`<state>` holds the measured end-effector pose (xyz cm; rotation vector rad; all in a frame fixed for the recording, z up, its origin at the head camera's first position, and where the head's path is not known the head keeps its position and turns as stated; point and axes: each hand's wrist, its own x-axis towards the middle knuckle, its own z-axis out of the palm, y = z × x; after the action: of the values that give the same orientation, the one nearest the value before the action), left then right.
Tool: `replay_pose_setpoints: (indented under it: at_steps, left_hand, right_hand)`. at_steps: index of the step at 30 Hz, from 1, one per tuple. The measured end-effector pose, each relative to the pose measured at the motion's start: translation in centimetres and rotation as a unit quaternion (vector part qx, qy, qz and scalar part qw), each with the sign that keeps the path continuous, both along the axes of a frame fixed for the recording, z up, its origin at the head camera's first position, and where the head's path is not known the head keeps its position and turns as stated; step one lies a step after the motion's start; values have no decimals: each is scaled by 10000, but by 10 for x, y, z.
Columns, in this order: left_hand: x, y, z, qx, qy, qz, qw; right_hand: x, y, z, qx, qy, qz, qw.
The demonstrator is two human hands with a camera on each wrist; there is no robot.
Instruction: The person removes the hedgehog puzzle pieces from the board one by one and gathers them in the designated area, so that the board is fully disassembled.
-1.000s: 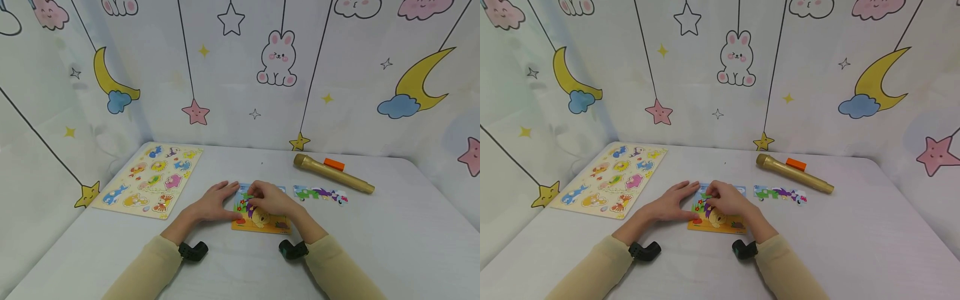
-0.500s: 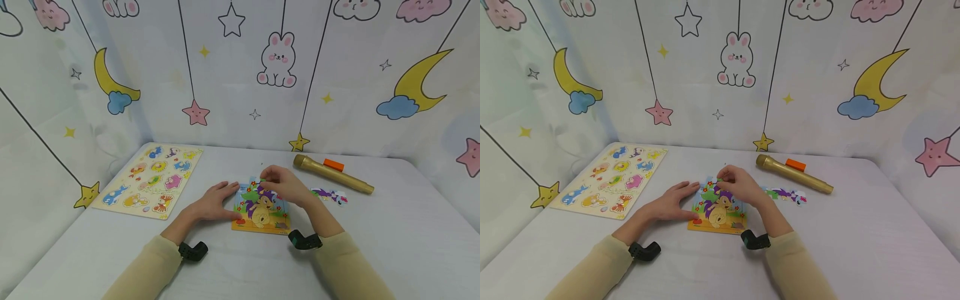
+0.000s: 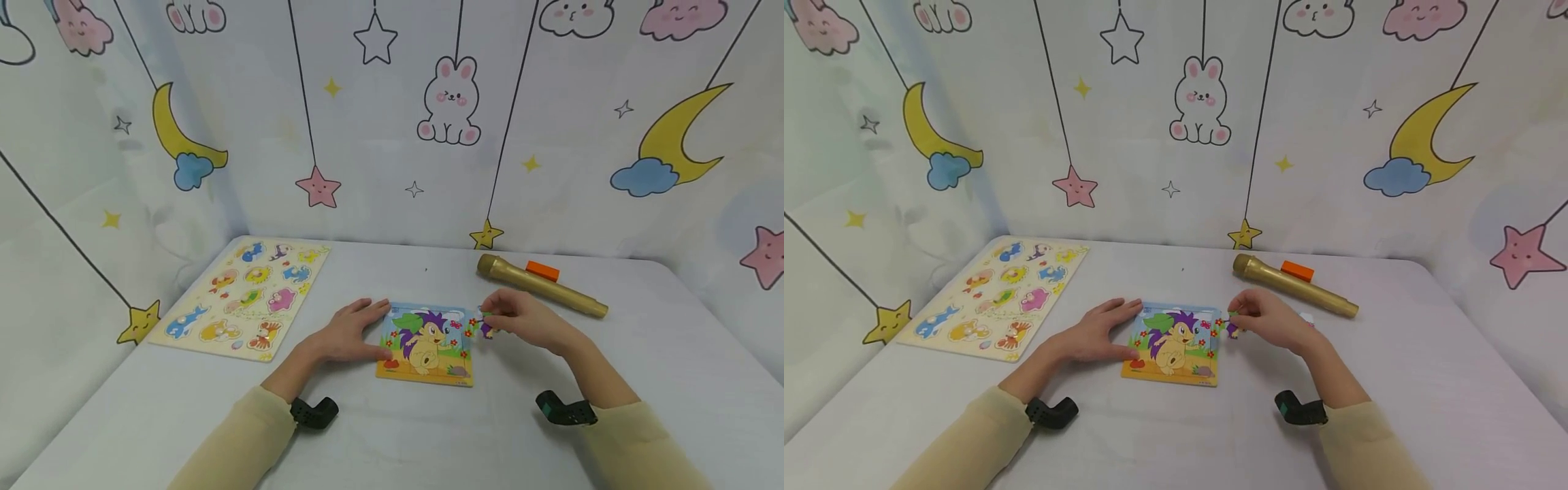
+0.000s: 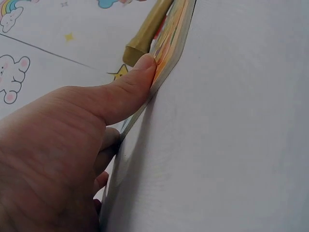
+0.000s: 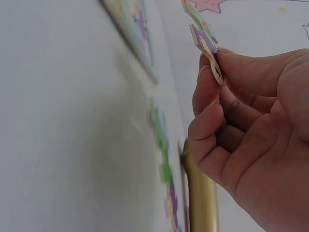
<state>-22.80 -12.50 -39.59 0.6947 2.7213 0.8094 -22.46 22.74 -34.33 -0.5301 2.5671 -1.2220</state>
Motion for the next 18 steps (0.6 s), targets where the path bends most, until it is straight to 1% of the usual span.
replay_pose_setpoints:
  at_steps: [5,10,13,18]
  left_hand:
    - [0,0,-1,6,53,-11,10000]
    - [0,1,-1,-14,86,-37,10000]
    - [1,1,0,-23,98,-20,9999]
    - [1,1,1,-45,95,-15,9999]
  right_hand:
    - [5,19,-8,195,-109,-64,9997]
    - [8,24,-11,251,-138,-36,9996]
    - [7,25,-15,366,-59,-49,9993]
    - [4,24,-23,637,194,-70,9978]
